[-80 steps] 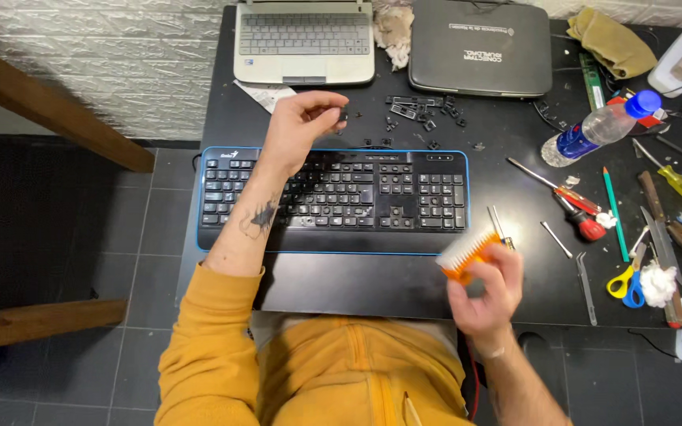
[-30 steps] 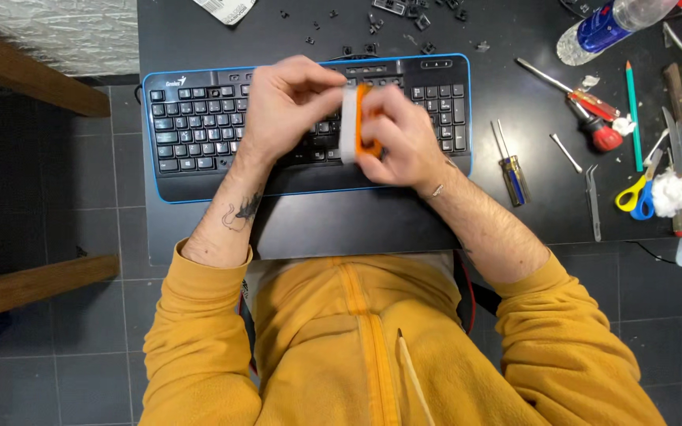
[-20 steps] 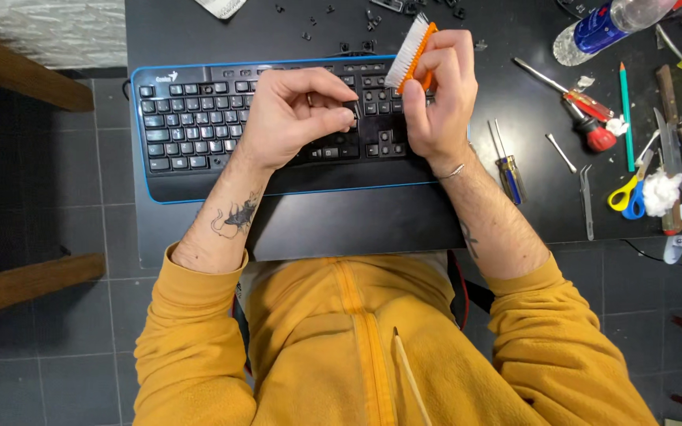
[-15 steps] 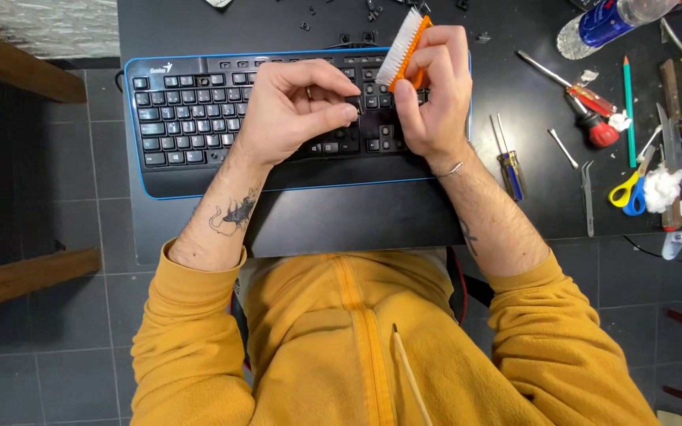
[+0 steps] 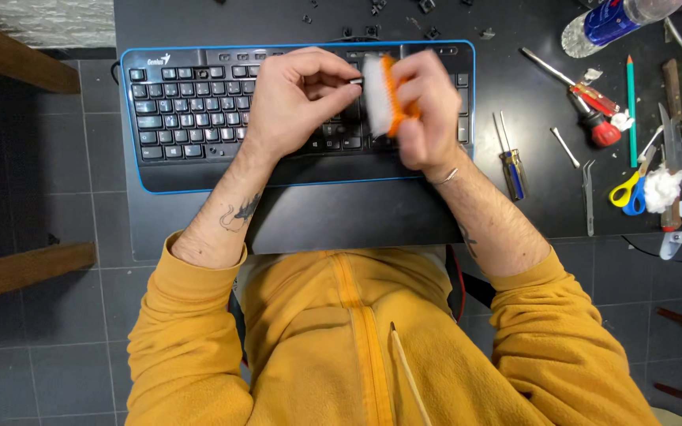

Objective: The person removes individual keycaps from a keyboard, cleans each one with a small brush and a cotton swab, and places them on the desk. The person repeats this process for multiple keys throughout the clip.

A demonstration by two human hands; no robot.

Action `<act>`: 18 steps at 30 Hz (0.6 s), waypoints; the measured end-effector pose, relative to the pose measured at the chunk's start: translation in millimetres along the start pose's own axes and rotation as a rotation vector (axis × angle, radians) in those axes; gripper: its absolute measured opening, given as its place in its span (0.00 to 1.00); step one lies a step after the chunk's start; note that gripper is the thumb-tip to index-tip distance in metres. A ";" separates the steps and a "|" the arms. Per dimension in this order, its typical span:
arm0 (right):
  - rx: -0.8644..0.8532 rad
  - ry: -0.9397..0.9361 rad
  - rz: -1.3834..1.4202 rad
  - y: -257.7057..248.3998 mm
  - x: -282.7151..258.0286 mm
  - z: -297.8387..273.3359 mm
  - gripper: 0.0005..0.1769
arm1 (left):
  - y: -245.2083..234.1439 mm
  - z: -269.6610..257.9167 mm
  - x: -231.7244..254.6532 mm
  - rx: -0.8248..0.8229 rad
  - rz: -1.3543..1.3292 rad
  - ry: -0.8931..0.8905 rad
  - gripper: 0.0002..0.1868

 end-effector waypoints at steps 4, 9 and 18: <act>-0.008 0.057 -0.201 4.9 -7.1 14.1 0.14 | -0.5 -0.5 1.4 -0.014 -0.070 0.030 0.08; 0.015 0.050 -0.175 -1.9 -7.4 10.8 0.10 | -1.0 -0.1 -6.1 0.011 -0.027 0.038 0.07; -0.099 -0.070 -0.038 12.9 -17.5 -8.2 0.16 | -16.0 2.7 4.5 0.087 0.046 0.000 0.09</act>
Point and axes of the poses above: each hand's wrist, its own z-axis towards the middle knuckle, its own y-axis out of the palm, x = y × z, the point moved 10 cm from there along z, towards the middle knuckle, and after that the axes turned 9 degrees about y, right-handed, at the moved point
